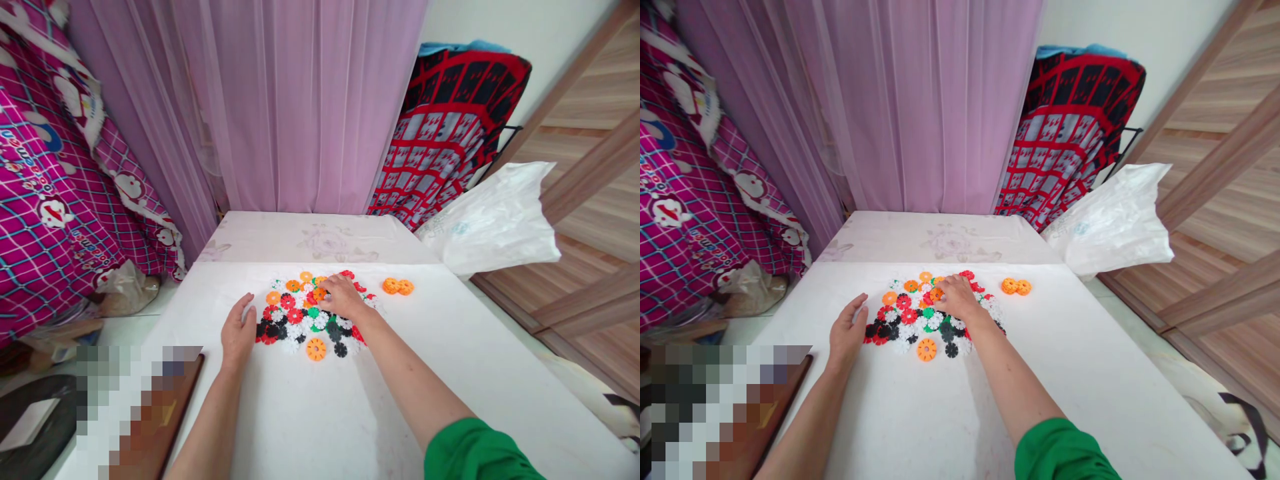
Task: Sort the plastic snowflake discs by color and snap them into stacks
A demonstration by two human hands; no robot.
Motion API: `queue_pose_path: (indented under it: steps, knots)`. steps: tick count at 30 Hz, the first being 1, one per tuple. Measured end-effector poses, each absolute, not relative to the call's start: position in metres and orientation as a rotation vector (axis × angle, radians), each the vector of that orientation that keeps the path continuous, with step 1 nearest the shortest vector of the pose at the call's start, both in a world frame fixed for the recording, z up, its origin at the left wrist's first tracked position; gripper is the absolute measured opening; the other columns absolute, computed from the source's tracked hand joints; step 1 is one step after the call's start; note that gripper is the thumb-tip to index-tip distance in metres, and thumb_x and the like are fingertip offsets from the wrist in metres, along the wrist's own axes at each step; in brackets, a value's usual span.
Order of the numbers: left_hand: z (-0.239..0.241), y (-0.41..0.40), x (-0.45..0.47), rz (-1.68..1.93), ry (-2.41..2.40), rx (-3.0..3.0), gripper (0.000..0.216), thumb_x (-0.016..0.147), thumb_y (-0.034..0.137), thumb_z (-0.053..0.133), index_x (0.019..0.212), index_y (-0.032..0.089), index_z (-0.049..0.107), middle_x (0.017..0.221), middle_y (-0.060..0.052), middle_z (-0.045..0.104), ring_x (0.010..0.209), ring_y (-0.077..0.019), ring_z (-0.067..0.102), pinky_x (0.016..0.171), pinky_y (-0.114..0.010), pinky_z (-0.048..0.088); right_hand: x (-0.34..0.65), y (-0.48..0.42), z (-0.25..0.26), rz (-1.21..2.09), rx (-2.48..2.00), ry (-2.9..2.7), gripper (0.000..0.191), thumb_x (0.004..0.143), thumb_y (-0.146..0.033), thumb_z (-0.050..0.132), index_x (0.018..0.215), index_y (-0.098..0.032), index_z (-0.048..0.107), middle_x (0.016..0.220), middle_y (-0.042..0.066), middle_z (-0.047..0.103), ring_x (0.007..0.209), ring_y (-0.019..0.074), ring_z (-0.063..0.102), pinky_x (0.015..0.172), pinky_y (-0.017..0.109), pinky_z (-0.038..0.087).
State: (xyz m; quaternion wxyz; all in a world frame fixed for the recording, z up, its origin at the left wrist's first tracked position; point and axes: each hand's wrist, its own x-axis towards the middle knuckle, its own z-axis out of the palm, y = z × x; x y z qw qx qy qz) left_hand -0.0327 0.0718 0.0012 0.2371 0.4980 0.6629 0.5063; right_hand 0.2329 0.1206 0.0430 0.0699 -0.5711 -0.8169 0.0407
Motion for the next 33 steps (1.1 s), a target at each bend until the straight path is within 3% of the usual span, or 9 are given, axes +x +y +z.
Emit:
queue_pose_path:
  steps: [8,14,21,29,33]
  knots:
    - [0.000,0.073,-0.034,1.369,1.835,1.375,0.034,0.085,0.030,0.053,0.115,0.024,0.066,0.127,-0.004,0.066,0.122,-0.0223,0.057,0.110,-0.040,0.039,0.229,0.115,0.046,0.152,-1.701,-2.514,0.033,0.082,-0.042,0.067,0.105,-0.019,0.068,0.113,0.010,0.065,0.109,0.0259,0.052,0.093,0.036,0.035]
    - [0.002,0.073,-0.033,1.348,1.849,1.377,0.035,0.085,0.030,0.053,0.117,0.023,0.066,0.128,-0.005,0.065,0.122,-0.0231,0.057,0.110,-0.041,0.040,0.223,0.116,0.045,0.202,-1.751,-2.439,0.026,0.080,-0.034,0.068,0.102,-0.019,0.068,0.106,0.008,0.068,0.106,0.0245,0.056,0.093,0.034,0.036]
    - [0.004,0.073,-0.032,1.346,1.842,1.372,0.034,0.085,0.029,0.052,0.116,0.022,0.066,0.128,-0.006,0.066,0.122,-0.0223,0.057,0.109,-0.039,0.041,0.226,0.111,0.036,0.193,-1.791,-2.363,0.043,0.083,-0.037,0.064,0.123,-0.020,0.062,0.120,0.011,0.063,0.115,0.0259,0.053,0.095,0.036,0.036]
    - [-0.001,0.073,-0.033,1.365,1.838,1.376,0.034,0.084,0.030,0.052,0.115,0.024,0.066,0.128,-0.005,0.066,0.122,-0.0222,0.058,0.109,-0.040,0.041,0.223,0.124,0.043,0.214,-1.821,-2.417,0.031,0.075,-0.040,0.071,0.098,-0.020,0.070,0.107,0.010,0.067,0.105,0.0269,0.058,0.088,0.034,0.040]
    - [-0.002,0.074,-0.034,1.384,1.825,1.384,0.034,0.084,0.030,0.053,0.114,0.024,0.066,0.127,-0.004,0.066,0.121,-0.0220,0.058,0.108,-0.039,0.041,0.221,0.126,0.044,0.229,-1.818,-2.379,0.034,0.073,-0.036,0.073,0.102,-0.019,0.067,0.106,0.009,0.069,0.104,0.0259,0.060,0.089,0.034,0.041]
